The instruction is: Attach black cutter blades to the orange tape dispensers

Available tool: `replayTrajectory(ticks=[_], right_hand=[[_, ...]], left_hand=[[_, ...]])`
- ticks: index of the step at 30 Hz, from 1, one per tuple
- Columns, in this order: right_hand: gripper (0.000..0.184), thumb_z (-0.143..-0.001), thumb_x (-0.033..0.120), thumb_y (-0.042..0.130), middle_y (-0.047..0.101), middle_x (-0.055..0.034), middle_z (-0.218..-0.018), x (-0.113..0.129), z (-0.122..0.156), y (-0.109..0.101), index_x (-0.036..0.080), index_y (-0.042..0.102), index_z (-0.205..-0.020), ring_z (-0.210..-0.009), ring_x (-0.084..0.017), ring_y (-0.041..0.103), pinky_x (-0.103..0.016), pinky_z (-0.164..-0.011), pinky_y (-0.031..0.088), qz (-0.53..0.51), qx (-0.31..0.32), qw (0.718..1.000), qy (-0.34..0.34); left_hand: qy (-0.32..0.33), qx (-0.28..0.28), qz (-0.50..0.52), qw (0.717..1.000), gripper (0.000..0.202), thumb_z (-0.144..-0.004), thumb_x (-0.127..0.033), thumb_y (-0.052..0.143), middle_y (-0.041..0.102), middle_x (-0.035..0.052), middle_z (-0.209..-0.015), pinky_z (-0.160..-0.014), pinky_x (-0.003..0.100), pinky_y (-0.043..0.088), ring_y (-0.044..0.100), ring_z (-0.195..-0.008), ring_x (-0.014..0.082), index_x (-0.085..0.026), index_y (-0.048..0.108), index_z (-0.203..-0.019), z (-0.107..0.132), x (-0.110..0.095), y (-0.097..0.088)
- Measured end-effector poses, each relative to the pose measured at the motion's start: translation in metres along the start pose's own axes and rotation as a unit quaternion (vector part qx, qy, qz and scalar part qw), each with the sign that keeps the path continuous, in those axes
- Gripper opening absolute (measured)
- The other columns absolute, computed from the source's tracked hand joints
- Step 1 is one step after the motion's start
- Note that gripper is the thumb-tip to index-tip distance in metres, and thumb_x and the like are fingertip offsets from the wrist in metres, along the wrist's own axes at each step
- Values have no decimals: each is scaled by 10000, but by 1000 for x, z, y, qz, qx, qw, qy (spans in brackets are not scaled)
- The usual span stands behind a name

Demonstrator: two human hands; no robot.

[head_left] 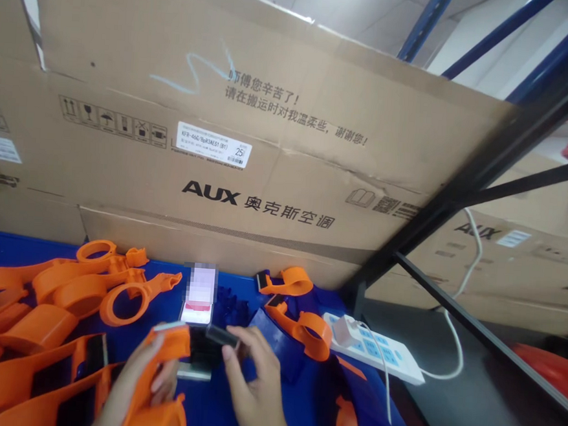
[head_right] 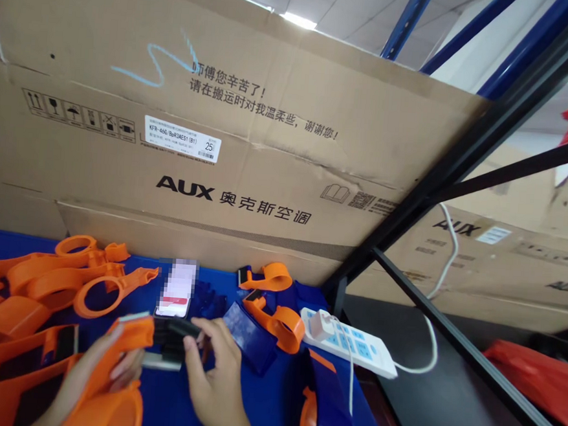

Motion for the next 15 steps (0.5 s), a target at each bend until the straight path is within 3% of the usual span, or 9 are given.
replayTrajectory(ticks=[3, 7, 11, 13, 15], right_hand=[[199, -1023, 260, 620, 675, -37, -882, -9, -4, -10, 234, 703, -1202, -767, -196, 657, -302, -705, 540, 56, -11, 998, 15], [214, -1020, 259, 613, 703, -74, -954, -8, -5, 4, 230, 706, -1210, -894, -244, 677, -351, -787, 559, 116, 74, 990, -7], [227, -998, 245, 636, 736, -82, -1021, -1, 6, 36, 242, 701, -1215, -953, -264, 679, -414, -923, 557, 137, 153, 978, -37], [254, -969, 221, 666, 749, -84, -1081, 1, 13, 52, 244, 700, -1219, -1000, -272, 685, -438, -1000, 535, 142, 170, 974, -44], [286, -944, 182, 671, 754, -85, -1114, -1, 18, 62, 245, 697, -1222, -1011, -274, 686, -424, -985, 539, 139, 174, 974, -39]], left_hand=[[31, -8, 61, 998, 622, -917, -724, 561, 464, -8, -446, -524, 281, 437, 456, -458, 141, -236, 474, -542, 11, -23, 6], [43, -20, 134, 990, 462, -962, -606, 593, 468, -36, -501, -551, 274, 422, 428, -486, 139, -234, 538, -694, 23, -36, 20], [50, -4, 107, 993, 478, -972, -590, 578, 474, -31, -492, -565, 280, 425, 433, -481, 138, -235, 524, -657, 24, -33, 25], [52, 7, 65, 997, 562, -953, -648, 563, 479, -12, -461, -550, 292, 430, 446, -465, 142, -238, 492, -574, 21, -27, 23], [43, 11, 12, 999, 634, -910, -705, 580, 467, 2, -416, -501, 296, 408, 442, -427, 142, -245, 453, -493, 16, -17, 20]])
Point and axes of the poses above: each hand's wrist, its own z-axis away from the middle knuckle, its own y-axis out of the palm, x = y × z, the point moved 8 cm from there along -z, towards the middle knuckle
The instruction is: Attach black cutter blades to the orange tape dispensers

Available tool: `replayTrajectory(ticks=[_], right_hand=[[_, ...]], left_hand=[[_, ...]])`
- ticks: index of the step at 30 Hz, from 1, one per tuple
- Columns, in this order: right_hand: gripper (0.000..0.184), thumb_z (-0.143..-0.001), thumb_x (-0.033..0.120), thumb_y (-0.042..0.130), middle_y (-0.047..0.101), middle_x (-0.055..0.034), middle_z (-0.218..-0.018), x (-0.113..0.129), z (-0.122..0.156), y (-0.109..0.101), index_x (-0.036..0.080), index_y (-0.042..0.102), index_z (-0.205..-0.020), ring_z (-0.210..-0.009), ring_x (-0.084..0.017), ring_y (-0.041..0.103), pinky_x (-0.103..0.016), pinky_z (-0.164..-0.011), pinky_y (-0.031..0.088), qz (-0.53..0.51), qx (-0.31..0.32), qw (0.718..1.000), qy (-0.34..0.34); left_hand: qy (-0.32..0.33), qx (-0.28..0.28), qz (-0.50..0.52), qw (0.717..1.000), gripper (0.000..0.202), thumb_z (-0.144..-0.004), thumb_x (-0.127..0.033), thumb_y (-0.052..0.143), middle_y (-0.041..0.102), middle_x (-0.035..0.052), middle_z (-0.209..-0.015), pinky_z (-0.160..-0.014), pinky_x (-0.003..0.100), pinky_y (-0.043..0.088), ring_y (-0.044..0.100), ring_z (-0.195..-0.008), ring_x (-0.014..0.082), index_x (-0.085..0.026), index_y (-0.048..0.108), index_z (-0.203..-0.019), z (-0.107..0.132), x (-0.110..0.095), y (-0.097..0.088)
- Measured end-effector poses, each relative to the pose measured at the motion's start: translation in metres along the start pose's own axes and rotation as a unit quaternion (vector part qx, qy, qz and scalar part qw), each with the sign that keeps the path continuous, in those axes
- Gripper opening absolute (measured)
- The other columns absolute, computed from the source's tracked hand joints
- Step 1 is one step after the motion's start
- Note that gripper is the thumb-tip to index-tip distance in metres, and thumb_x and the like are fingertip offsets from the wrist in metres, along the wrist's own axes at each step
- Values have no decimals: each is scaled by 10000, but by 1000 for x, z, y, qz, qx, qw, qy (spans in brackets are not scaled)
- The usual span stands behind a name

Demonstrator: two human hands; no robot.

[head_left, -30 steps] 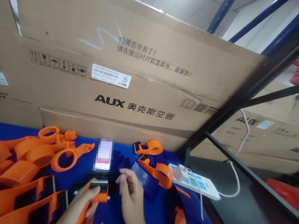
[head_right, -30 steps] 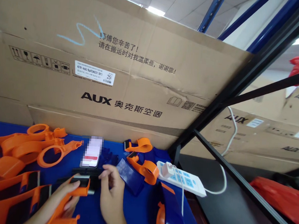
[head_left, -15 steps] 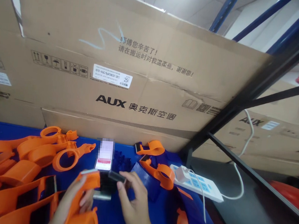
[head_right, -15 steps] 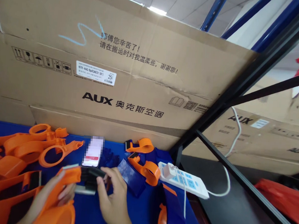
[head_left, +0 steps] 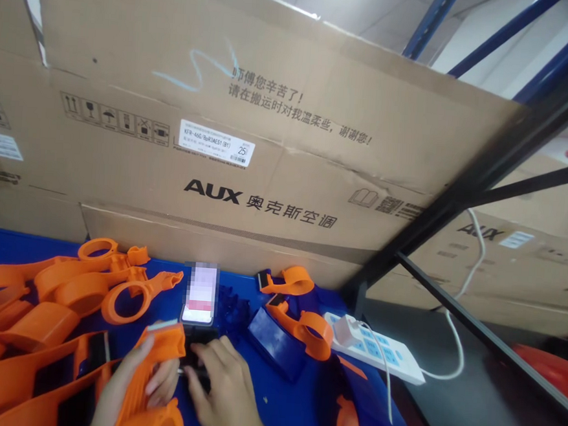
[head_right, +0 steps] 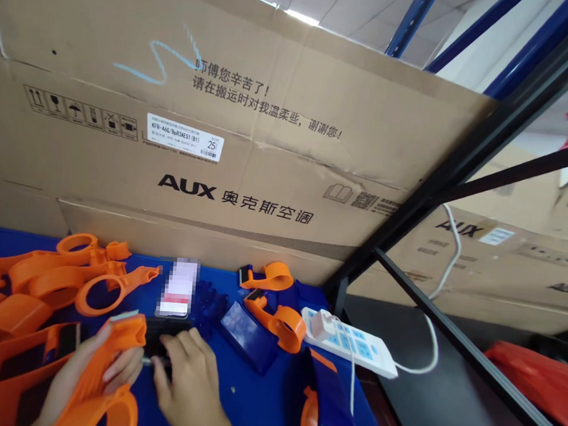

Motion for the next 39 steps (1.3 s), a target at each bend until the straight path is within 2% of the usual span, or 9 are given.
replayTrajectory(ticks=[3, 8, 12, 17, 22, 26, 29, 35, 39], right_hand=[[312, -943, 138, 625, 761, -69, -1064, -4, 0, -1, 249, 691, -1228, -958, -254, 683, -378, -890, 550, -39, -24, 999, 15], [207, -1038, 225, 558, 729, -36, -895, -19, 3, -30, 247, 721, -1163, -804, -200, 670, -297, -718, 518, -149, -113, 980, 71], [175, -1020, 295, 627, 697, -13, -840, -18, 1, -33, 242, 727, -1153, -720, -177, 617, -281, -663, 482, -215, -94, 969, 81], [87, -979, 295, 695, 666, -25, -878, -5, -5, -29, 230, 753, -985, -744, -174, 590, -279, -652, 447, -250, -63, 963, 77], [103, -969, 295, 711, 640, -31, -909, -8, -3, -44, 225, 731, -895, -791, -187, 597, -293, -693, 463, -272, -132, 949, 94], [138, -983, 295, 692, 601, -13, -847, -24, 6, -66, 227, 695, -863, -756, -185, 572, -302, -691, 455, -242, -207, 942, 107], [109, -985, 274, 678, 587, -14, -835, -32, 11, -85, 231, 692, -886, -754, -193, 563, -319, -703, 458, -187, -244, 946, 99], [138, -890, 135, 665, 582, -60, -1026, -4, -2, -58, 249, 741, -881, -964, -253, 585, -422, -871, 499, -19, -11, 999, -24], [179, -865, 107, 698, 567, -59, -1071, -1, -2, -37, 266, 754, -922, -1000, -258, 567, -424, -874, 506, 28, 40, 998, -34]], left_hand=[[-24, -11, -52, 998, 646, -846, -723, 659, 434, -12, -352, -415, 282, 336, 398, -345, 130, -244, 464, -459, -5, 18, -4], [-61, -74, -108, 990, 493, -810, -697, 725, 463, -63, -367, -360, 250, 281, 351, -307, 118, -228, 628, -693, -5, 36, -10], [-25, -143, -177, 973, 429, -777, -643, 793, 467, -88, -441, -392, 231, 296, 372, -378, 113, -235, 670, -824, 5, 28, -13], [6, -142, -227, 964, 420, -738, -589, 858, 513, -67, -528, -480, 247, 399, 506, -511, 162, -240, 719, -926, 15, 11, 7], [35, -106, -178, 978, 407, -758, -512, 886, 640, -20, -677, -696, 288, 535, 655, -735, 212, -230, 726, -1005, 9, -4, 11], [70, -89, -77, 991, 295, -847, -489, 821, 495, -89, -502, -508, 215, 405, 429, -436, 99, -231, 692, -907, 3, -16, -9], [91, -79, 39, 992, 481, -965, -571, 611, 432, -55, -453, -482, 246, 368, 366, -411, 107, -205, 594, -654, 5, -27, -14], [56, -41, 57, 996, 592, -1003, -591, 511, 451, -15, -489, -545, 274, 390, 399, -468, 117, -200, 516, -558, 10, -29, 2], [65, -41, 23, 997, 484, -957, -591, 609, 480, -38, -480, -510, 269, 379, 417, -427, 117, -213, 537, -663, 7, -21, -4]])
Point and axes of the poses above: each hand's wrist, its own z-axis away from the middle knuckle, its own y-axis out of the palm, x = y × z, the point moved 8 cm from there along -z, towards the middle knuckle
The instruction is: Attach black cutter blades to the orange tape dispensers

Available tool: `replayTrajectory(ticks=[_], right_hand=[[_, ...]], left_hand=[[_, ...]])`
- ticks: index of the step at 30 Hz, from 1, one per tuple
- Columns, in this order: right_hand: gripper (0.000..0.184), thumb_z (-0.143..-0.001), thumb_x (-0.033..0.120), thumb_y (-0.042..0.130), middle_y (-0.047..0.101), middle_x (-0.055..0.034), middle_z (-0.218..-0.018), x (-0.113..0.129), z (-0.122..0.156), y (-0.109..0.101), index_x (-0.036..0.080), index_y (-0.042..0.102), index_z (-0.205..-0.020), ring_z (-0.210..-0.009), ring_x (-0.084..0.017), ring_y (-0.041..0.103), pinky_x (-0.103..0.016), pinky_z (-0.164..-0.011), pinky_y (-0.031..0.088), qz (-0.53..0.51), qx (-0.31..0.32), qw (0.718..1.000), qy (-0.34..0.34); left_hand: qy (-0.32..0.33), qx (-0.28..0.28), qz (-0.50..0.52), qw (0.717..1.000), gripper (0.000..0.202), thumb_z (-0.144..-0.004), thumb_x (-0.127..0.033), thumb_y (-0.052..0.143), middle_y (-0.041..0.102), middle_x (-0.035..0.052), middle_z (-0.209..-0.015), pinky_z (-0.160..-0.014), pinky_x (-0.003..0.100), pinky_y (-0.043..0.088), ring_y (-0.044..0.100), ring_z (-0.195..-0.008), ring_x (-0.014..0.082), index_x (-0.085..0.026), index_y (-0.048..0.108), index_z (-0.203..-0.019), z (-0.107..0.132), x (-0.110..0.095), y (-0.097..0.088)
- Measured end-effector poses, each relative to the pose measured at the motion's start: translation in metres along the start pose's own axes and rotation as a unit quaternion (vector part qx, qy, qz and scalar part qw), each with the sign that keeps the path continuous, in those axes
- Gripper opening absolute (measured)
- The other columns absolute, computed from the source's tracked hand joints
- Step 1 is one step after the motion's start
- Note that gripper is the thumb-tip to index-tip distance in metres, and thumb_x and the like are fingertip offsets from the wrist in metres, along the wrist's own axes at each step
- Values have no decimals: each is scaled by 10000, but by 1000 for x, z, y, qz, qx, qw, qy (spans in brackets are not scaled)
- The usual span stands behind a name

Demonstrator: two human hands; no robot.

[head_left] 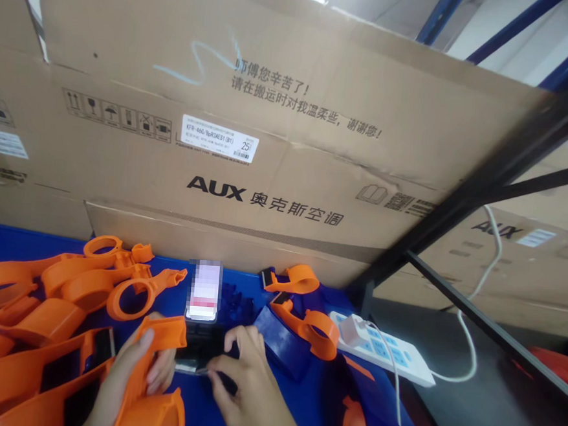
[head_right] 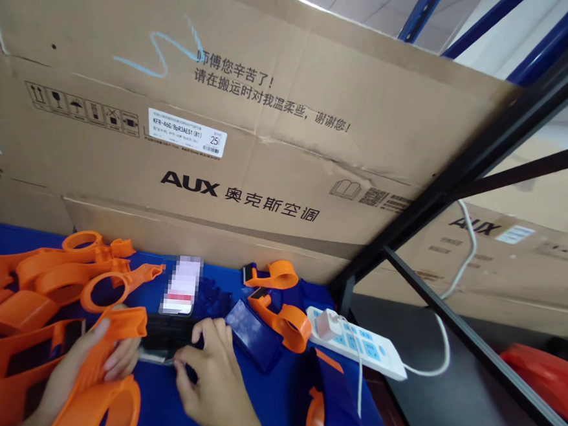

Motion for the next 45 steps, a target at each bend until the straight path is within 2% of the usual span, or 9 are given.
replayTrajectory(ticks=[5, 11, 18, 21, 26, 30, 35, 41, 45], right_hand=[[160, -832, 119, 753, 586, -68, -1124, -1, 3, 12, 254, 734, -917, -1023, -276, 564, -451, -897, 510, 29, 28, 999, 14], [293, -978, 197, 671, 644, -72, -1316, 14, -2, 13, 307, 708, -1246, -1161, -307, 563, -504, -990, 503, 4, 46, 999, -9], [303, -991, 196, 657, 672, -61, -1373, 15, -7, 20, 295, 701, -1274, -1189, -322, 575, -526, -1020, 509, 10, 75, 997, -4], [311, -1005, 169, 613, 691, -81, -1322, 13, -4, 16, 290, 703, -1276, -1161, -307, 600, -508, -988, 521, -7, 34, 999, -9], [314, -1028, 168, 563, 730, -79, -1135, 6, 0, -3, 273, 667, -1305, -1055, -261, 652, -456, -961, 521, -132, -80, 988, 12], [170, -1008, 222, 627, 734, -60, -1035, 6, -2, -7, 265, 712, -1148, -981, -245, 673, -401, -897, 534, -210, -100, 972, 22], [110, -1006, 240, 632, 709, -38, -873, 3, -2, -8, 236, 727, -950, -839, -211, 672, -341, -790, 538, -222, -113, 967, 52], [177, -997, 341, 673, 697, -36, -805, -21, 11, -26, 212, 728, -888, -738, -199, 639, -297, -665, 515, -211, -230, 941, 129], [255, -978, 432, 703, 668, -24, -778, -43, 25, -43, 202, 698, -868, -715, -194, 628, -288, -658, 514, -235, -342, 892, 178]], left_hand=[[7, 11, -29, 999, 529, -963, -589, 602, 494, -20, -446, -490, 275, 364, 438, -406, 118, -207, 546, -601, -5, 4, -8], [5, 25, -44, 999, 597, -992, -589, 550, 480, -3, -453, -486, 279, 348, 437, -425, 125, -202, 548, -537, -5, 5, -4], [-11, 26, -60, 998, 525, -918, -635, 652, 518, -28, -453, -464, 251, 391, 447, -398, 120, -223, 507, -626, -11, 11, -13], [-67, 16, -107, 992, 542, -847, -701, 697, 520, -30, -417, -436, 252, 383, 453, -383, 133, -232, 520, -640, -14, 25, -19], [-47, -59, -222, 972, 388, -910, -613, 692, 498, -77, -489, -454, 217, 310, 390, -432, 109, -230, 630, -901, -4, 26, -15], [-72, -1, -290, 954, 393, -894, -599, 716, 464, -74, -584, -503, 232, 297, 375, -519, 121, -227, 665, -1010, 7, 30, 10], [-33, 78, -282, 956, 453, -861, -504, 788, 488, -36, -798, -639, 264, 371, 424, -690, 156, -269, 631, -1215, 13, 33, 28], [-49, 134, -306, 941, 564, -868, -513, 763, 639, 36, -905, -656, 296, 397, 569, -759, 210, -298, 597, -1362, 16, 39, 30], [-68, 160, -294, 940, 781, -772, -590, 812, 699, 104, -1127, -751, 372, 492, 690, -897, 299, -346, 547, -1465, 17, 38, 37]])
Point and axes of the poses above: each hand's wrist, its own z-axis away from the middle knuckle, its own y-axis out of the palm, x = y × z, the point moved 8 cm from there along -z, towards the middle knuckle
